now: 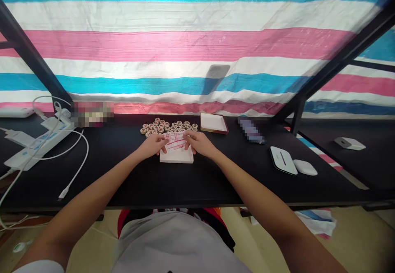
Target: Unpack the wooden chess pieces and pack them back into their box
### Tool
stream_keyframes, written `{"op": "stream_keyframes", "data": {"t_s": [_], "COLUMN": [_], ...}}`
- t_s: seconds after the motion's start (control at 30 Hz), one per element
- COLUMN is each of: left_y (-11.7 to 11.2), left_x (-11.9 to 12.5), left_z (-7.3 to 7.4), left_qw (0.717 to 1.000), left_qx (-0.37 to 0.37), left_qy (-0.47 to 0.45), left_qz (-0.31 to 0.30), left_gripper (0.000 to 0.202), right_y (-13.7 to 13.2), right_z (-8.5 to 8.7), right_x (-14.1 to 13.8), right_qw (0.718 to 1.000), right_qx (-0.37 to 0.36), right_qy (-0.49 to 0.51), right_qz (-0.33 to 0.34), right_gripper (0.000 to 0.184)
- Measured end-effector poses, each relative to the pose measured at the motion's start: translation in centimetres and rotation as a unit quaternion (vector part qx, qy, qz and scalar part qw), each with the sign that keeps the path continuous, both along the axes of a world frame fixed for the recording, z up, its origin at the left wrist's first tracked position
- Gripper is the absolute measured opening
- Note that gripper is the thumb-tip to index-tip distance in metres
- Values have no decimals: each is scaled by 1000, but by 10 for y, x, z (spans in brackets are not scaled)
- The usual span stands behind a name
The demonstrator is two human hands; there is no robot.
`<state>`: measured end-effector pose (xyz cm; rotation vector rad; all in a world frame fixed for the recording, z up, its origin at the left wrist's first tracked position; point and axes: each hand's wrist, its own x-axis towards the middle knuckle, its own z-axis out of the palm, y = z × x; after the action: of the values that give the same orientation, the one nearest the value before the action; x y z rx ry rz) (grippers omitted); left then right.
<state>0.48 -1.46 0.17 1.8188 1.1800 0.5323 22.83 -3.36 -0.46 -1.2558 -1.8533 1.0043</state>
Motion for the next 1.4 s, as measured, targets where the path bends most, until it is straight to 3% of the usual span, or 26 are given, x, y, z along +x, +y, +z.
{"op": "stream_keyframes", "data": {"t_s": [0.2,0.47,0.8,1.07,1.17,1.4], "left_y": [1,1,-4,2,3,-8], "left_x": [0,-3,-2,-4,-5,-1], "left_z": [2,11,3,1,-2,1], "left_qw": [997,996,992,998,995,960], "left_qx": [51,32,107,61,78,186], "left_qy": [-49,-70,44,7,43,182], "left_qz": [18,51,-55,-32,-39,-103], "left_gripper": [29,37,25,34,33,30], "right_y": [0,-3,-5,-5,-5,-2], "right_z": [4,17,18,18,17,6], "right_x": [1,10,11,9,9,9], "right_qw": [998,999,986,981,978,941], "right_qx": [-29,1,53,73,78,197], "right_qy": [56,-1,-135,-163,-185,-272], "right_qz": [14,52,85,70,62,36], "right_gripper": [13,33,24,22,23,23]}}
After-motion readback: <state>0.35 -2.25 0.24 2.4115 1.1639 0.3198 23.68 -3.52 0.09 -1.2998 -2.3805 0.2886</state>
